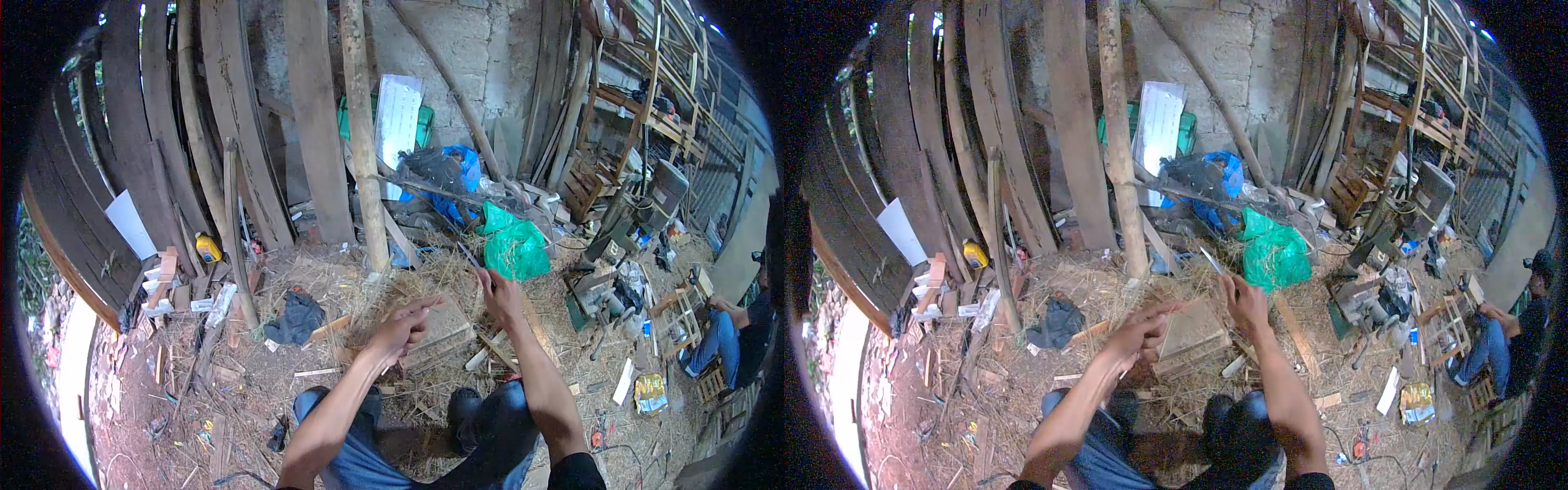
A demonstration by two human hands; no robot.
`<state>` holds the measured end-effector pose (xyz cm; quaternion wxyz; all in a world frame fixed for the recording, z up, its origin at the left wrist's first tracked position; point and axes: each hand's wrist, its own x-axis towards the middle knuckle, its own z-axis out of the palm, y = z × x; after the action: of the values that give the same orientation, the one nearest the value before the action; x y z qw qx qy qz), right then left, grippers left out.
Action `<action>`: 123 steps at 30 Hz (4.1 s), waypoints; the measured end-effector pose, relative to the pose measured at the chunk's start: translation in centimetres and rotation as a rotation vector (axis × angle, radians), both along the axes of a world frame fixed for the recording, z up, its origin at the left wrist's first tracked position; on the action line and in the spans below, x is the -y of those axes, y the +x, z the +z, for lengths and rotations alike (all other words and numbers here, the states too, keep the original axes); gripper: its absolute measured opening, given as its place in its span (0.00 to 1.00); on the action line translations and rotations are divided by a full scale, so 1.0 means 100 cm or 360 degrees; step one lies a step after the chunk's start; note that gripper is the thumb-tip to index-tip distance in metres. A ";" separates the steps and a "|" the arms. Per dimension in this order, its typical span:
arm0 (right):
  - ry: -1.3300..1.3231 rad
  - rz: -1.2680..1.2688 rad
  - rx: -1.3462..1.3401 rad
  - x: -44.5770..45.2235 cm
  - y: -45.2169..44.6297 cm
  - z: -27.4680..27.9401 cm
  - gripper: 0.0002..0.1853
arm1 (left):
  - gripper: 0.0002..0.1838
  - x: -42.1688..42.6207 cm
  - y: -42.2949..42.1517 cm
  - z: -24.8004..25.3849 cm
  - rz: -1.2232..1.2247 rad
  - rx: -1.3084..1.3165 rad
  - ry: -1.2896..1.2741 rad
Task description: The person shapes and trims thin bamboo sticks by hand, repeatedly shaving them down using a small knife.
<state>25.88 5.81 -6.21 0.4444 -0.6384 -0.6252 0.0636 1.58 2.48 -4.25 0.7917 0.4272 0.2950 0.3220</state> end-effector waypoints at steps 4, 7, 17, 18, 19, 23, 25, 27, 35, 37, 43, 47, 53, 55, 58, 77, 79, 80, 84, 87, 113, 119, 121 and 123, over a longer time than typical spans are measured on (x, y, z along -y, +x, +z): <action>0.0001 -0.0032 0.0189 0.011 -0.004 -0.003 0.17 | 0.20 -0.007 0.003 -0.002 0.0065 -0.0003 0.0040; 0.0073 -0.0004 -0.0109 0.012 -0.016 0.003 0.15 | 0.20 -0.009 0.006 0.001 0.0169 -0.0082 0.0090; 0.0256 0.0380 0.0278 0.013 -0.015 -0.002 0.10 | 0.20 -0.010 0.010 -0.008 0.0261 -0.0297 0.0342; 0.0208 0.0338 0.0376 0.012 -0.012 -0.002 0.10 | 0.19 -0.011 0.012 -0.006 0.0263 -0.0297 0.0338; 0.0158 0.0297 0.0473 0.011 -0.009 -0.004 0.11 | 0.19 -0.011 0.014 -0.004 0.0255 -0.0295 0.0341; -0.0282 -0.0337 0.0025 -0.029 0.052 -0.041 0.19 | 0.17 -0.004 0.014 -0.010 0.0283 -0.0406 0.0495; -0.0219 -0.0415 0.0007 -0.015 0.049 -0.041 0.21 | 0.16 -0.011 0.007 -0.025 0.0288 -0.0428 0.0663; -0.0170 -0.0316 0.0072 0.012 0.031 -0.009 0.22 | 0.16 -0.022 0.011 -0.047 0.0498 -0.0731 0.0937; 0.0111 0.0530 0.0460 0.013 -0.030 -0.012 0.15 | 0.12 -0.016 0.026 -0.034 0.0783 -0.0923 0.1620; 0.0080 0.0511 0.0422 0.000 -0.012 -0.016 0.15 | 0.11 -0.016 0.024 -0.033 0.0723 -0.0962 0.1582; -0.0119 -0.0145 0.0172 0.002 0.024 -0.015 0.18 | 0.12 -0.004 0.022 -0.031 0.0635 -0.1230 0.1338; 0.0088 0.0265 0.0257 0.018 -0.015 -0.008 0.16 | 0.11 -0.011 0.031 -0.031 0.0722 -0.1374 0.1302; -0.0251 0.0033 0.0075 -0.009 0.020 -0.021 0.22 | 0.11 0.004 0.029 -0.023 0.0692 -0.1351 0.1660; -0.0293 -0.0053 0.0124 0.002 0.027 -0.013 0.23 | 0.09 0.007 0.028 -0.023 0.0850 -0.1254 0.1868; -0.0281 -0.0054 0.0088 0.015 0.017 -0.001 0.24 | 0.09 -0.001 0.032 -0.022 0.0790 -0.1478 0.1505; -0.0126 -0.0269 0.0084 0.004 0.031 -0.023 0.22 | 0.14 -0.018 0.021 -0.046 0.0360 -0.0948 0.1054; 0.0033 0.0034 0.0011 0.015 0.014 -0.013 0.21 | 0.14 -0.025 0.024 -0.053 0.0363 -0.0796 0.0942; 0.0038 0.0036 0.0017 0.019 0.006 -0.011 0.21 | 0.14 -0.025 0.026 -0.054 0.0369 -0.0791 0.0946; 0.0084 0.0369 0.0442 0.023 -0.009 -0.019 0.16 | 0.13 -0.021 0.039 -0.053 0.0493 -0.0738 0.1175; -0.0026 0.0242 0.0313 0.008 0.009 -0.027 0.18 | 0.13 -0.012 0.040 -0.052 0.0471 -0.0781 0.1444; 0.0130 -0.0001 -0.0674 0.001 0.022 -0.031 0.11 | 0.12 -0.020 0.040 -0.048 0.0557 -0.0915 0.1106; -0.0116 0.0236 -0.1237 0.002 0.014 -0.029 0.10 | 0.12 -0.024 0.041 -0.053 0.0431 -0.0652 0.0904; -0.0101 0.0319 -0.1557 0.008 0.008 -0.020 0.10 | 0.12 -0.022 0.042 -0.048 0.0546 -0.0941 0.1195; -0.0181 0.0334 -0.1593 0.014 0.005 -0.010 0.11 | 0.12 -0.021 0.042 -0.051 0.0603 -0.0926 0.1310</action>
<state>26.35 4.46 -7.17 0.6450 -0.4867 -0.3921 0.4396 5.82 4.62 -9.31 0.3723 0.7131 0.4236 0.4165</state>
